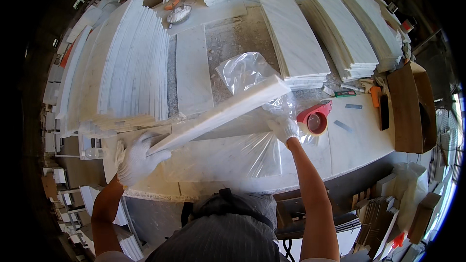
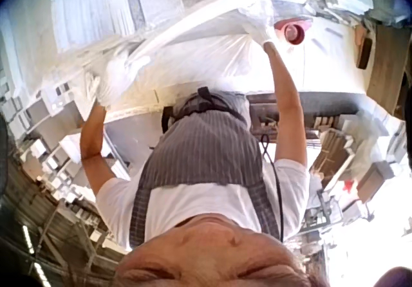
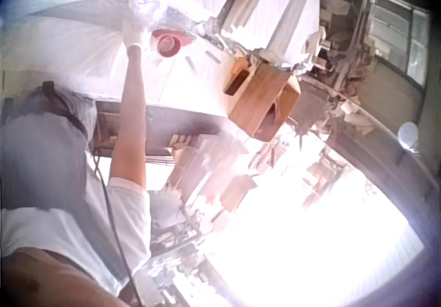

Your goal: The person smooths the edges of white rectangular panels using a red hand tool, then stacks them on a metal rack. The person retrieves a plastic bag, places a panel inside, and smooths the bag around it. The person repeats this process with additional panels.

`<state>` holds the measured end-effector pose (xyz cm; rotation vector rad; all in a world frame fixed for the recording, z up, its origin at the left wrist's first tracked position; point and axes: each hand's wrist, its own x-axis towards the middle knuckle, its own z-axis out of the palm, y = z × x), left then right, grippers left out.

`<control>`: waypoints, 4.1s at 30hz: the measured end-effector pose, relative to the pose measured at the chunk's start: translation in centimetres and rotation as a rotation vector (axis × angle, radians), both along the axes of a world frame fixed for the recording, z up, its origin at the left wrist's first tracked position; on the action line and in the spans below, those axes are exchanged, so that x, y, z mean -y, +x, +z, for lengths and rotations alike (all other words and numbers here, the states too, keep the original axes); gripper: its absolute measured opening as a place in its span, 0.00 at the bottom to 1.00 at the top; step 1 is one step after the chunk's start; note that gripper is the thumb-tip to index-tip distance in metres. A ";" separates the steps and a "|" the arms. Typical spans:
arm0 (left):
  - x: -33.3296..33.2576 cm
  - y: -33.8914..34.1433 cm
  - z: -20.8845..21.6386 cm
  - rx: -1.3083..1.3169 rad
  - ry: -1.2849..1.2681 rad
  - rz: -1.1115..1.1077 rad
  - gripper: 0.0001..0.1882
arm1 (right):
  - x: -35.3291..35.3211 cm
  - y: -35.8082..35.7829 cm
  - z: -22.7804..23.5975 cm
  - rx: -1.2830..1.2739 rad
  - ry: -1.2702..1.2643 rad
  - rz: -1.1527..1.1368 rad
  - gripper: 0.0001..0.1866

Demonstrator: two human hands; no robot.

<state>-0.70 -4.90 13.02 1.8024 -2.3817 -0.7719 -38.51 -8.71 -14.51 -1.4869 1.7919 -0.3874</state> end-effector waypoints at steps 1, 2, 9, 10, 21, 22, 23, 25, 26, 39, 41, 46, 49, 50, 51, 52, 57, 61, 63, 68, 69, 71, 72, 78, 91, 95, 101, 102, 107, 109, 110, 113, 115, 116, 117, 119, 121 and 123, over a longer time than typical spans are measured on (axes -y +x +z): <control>-0.1 -0.4 -0.6 0.081 -0.172 -0.329 0.20 | -1.0 -2.0 -7.2 0.052 -0.298 -0.135 0.27; -0.6 0.1 -1.7 0.174 -0.331 -0.614 0.19 | -0.6 -2.2 -7.1 0.029 -0.160 -0.085 0.27; -5.1 0.1 -8.6 0.238 -0.271 -0.657 0.22 | 0.7 -0.9 0.4 -0.029 0.138 -0.005 0.28; -5.3 0.0 -9.3 0.215 -0.320 -0.672 0.22 | 0.7 -0.8 0.8 -0.031 0.142 -0.004 0.28; -8.2 -1.5 -16.4 0.207 -0.471 -0.511 0.21 | 0.4 -0.7 0.8 0.026 0.071 -0.034 0.24; -8.6 -1.8 -16.8 0.196 -0.457 -0.482 0.21 | 0.4 -0.8 0.3 0.050 0.070 -0.040 0.24; -8.9 -2.0 -17.3 0.183 -0.442 -0.451 0.21 | 0.3 -1.0 -0.1 0.074 0.070 -0.044 0.24; -9.4 -1.9 -18.7 0.214 -0.422 -0.453 0.21 | 0.4 -1.2 0.0 0.091 0.113 -0.041 0.24; -9.7 -1.6 -19.4 0.230 -0.411 -0.451 0.22 | 0.5 -0.9 0.1 0.099 0.135 -0.036 0.24; -9.7 -0.3 -20.9 0.333 -0.471 -0.473 0.26 | 0.6 0.0 -0.1 0.198 0.140 -0.041 0.20; -9.8 -0.1 -21.7 0.316 -0.508 -0.454 0.28 | 0.3 -0.4 -0.3 0.148 0.086 -0.044 0.21; -8.7 -0.3 -20.0 0.239 -0.331 -0.440 0.35 | 0.1 -0.7 -1.6 0.136 0.003 -0.055 0.21; -8.6 -0.3 -19.5 0.232 -0.253 -0.432 0.38 | 0.0 0.0 0.2 0.107 0.037 -0.055 0.20; -8.6 -0.3 -19.7 0.244 -0.246 -0.436 0.39 | 0.0 0.1 0.4 0.108 0.045 -0.061 0.20; -8.1 -0.4 -19.5 0.254 -0.241 -0.450 0.39 | 0.0 0.1 0.5 0.109 0.045 -0.063 0.20; -7.9 -0.5 -19.0 0.247 -0.223 -0.459 0.39 | 0.1 0.1 0.6 0.110 0.045 -0.067 0.20; -4.6 -0.4 -19.6 -0.111 -0.033 -0.409 0.36 | 0.3 0.2 0.8 0.095 0.067 -0.083 0.21; 2.9 -2.0 -18.3 -0.199 -0.377 -0.050 0.32 | 0.1 0.1 0.5 0.072 0.037 -0.094 0.22; 7.8 -2.2 -20.1 -0.136 -0.453 0.165 0.33 | 0.3 0.2 0.8 0.040 0.028 -0.063 0.21; 17.9 -2.7 -23.0 0.210 -0.156 0.630 0.50 | 0.1 0.3 0.9 0.045 0.060 -0.107 0.21; 19.1 -3.2 -22.8 0.256 -0.074 0.732 0.55 | 0.0 0.4 1.1 0.043 0.073 -0.121 0.21; 21.5 -3.8 -22.1 0.250 0.134 0.822 0.61 | 0.0 0.7 1.8 0.051 0.084 -0.158 0.20; 22.1 -4.1 -21.6 0.253 0.242 0.870 0.64 | 0.0 0.7 1.8 0.063 0.089 -0.156 0.20; 24.5 -5.2 -22.1 0.364 0.321 0.964 0.67 | -0.4 0.4 0.9 0.065 0.059 -0.176 0.18; 26.0 -3.3 -20.6 0.331 0.390 0.979 0.64 | -0.2 0.6 0.9 0.048 0.039 -0.100 0.18; 26.1 -3.0 -20.6 0.353 0.348 1.025 0.63 | -0.2 0.4 0.8 -0.021 0.056 -0.076 0.16; 25.7 -1.0 -22.2 0.288 0.293 0.942 0.58 | 1.2 2.8 4.4 -0.309 -0.159 0.218 0.15; 25.5 -0.7 -22.4 0.272 0.281 0.911 0.57 | 1.2 3.5 3.9 -0.312 -0.244 0.193 0.15; 22.7 2.5 -25.4 0.128 0.151 0.889 0.50 | 3.7 9.7 2.8 -0.447 -0.278 0.353 0.18; 22.0 3.2 -25.9 0.078 0.131 0.869 0.48 | 4.9 12.1 -0.2 -0.299 -0.386 0.315 0.18; 22.1 2.8 -25.7 0.062 0.129 0.852 0.47 | 5.8 13.2 -2.9 -0.167 -0.440 0.244 0.17; 22.3 3.2 -25.3 0.015 0.165 0.867 0.45 | 7.7 16.6 -2.6 0.029 -0.260 0.210 0.20; 22.5 3.2 -25.2 -0.011 0.186 0.895 0.45 | 8.5 18.4 -1.7 0.028 -0.134 0.223 0.24; 22.8 3.2 -25.1 -0.019 0.186 0.912 0.45 | 8.6 19.1 -1.7 0.000 -0.127 0.222 0.25; 22.8 3.2 -25.3 -0.028 0.191 0.931 0.45 | 8.7 19.4 -1.4 -0.031 -0.116 0.223 0.27; 23.3 3.3 -25.8 -0.003 0.166 0.992 0.45 | 9.3 19.1 -0.8 0.002 -0.035 0.276 0.27; 23.8 3.0 -25.9 0.017 0.151 1.038 0.46 | 9.4 18.4 -0.7 0.036 -0.023 0.301 0.27; 24.1 2.7 -26.0 0.039 0.147 1.079 0.45 | 9.5 18.0 -1.3 0.078 -0.079 0.307 0.28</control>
